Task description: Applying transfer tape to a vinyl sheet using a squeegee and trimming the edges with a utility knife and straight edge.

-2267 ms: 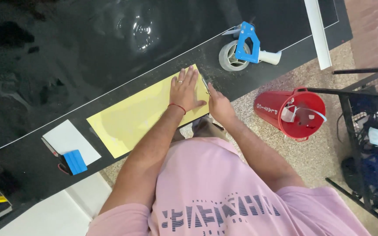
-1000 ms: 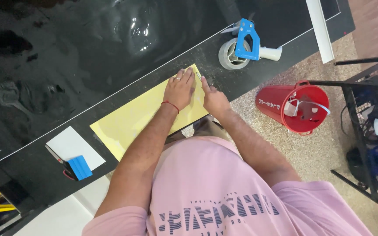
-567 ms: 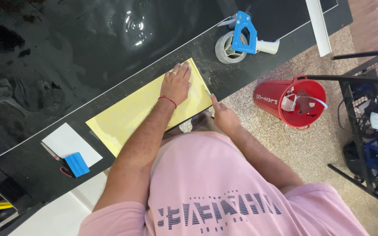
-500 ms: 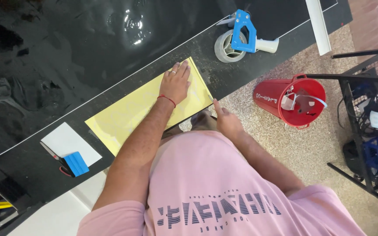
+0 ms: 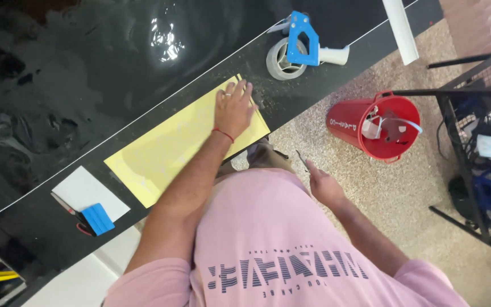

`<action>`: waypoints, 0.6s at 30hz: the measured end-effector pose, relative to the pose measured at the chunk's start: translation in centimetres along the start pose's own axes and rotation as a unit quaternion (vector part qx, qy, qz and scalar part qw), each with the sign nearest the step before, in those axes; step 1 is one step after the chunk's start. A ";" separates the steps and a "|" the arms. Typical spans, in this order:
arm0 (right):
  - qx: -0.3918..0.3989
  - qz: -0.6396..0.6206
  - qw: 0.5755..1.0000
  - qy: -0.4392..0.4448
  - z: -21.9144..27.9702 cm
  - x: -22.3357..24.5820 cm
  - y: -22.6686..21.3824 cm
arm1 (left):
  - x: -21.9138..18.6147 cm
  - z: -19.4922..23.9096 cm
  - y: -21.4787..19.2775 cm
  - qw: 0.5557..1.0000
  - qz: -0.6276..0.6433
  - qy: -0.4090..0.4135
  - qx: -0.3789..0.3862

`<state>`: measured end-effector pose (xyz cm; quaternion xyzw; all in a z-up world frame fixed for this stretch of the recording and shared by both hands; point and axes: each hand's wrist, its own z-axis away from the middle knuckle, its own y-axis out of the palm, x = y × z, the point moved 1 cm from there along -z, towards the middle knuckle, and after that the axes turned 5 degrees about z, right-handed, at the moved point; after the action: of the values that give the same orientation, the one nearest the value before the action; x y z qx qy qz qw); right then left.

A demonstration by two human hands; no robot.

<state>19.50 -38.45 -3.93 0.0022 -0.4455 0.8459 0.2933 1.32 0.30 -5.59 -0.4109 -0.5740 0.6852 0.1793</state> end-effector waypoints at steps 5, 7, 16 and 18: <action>-0.033 -0.033 0.998 -0.037 -3.4 -1.9 -2.5 | -0.8 -1.8 7.9 0.998 0.011 0.007 -0.060; -0.067 -0.087 0.992 -0.058 -3.8 -1.8 -3.9 | -1.8 -1.8 7.5 0.973 0.112 0.010 -0.203; -0.140 -0.093 0.962 -0.215 -8.9 -1.7 -8.0 | -7.0 8.8 -5.0 0.757 0.581 -0.255 -0.155; -0.107 -0.102 0.964 -0.221 -10.8 0.1 -8.1 | -5.1 14.2 -3.1 0.711 0.612 -0.295 -0.182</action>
<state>26.21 -26.71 -4.33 0.2031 -0.5847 0.7373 0.2706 -7.27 -11.53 -0.81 -0.4735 -0.3344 0.6138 -0.5358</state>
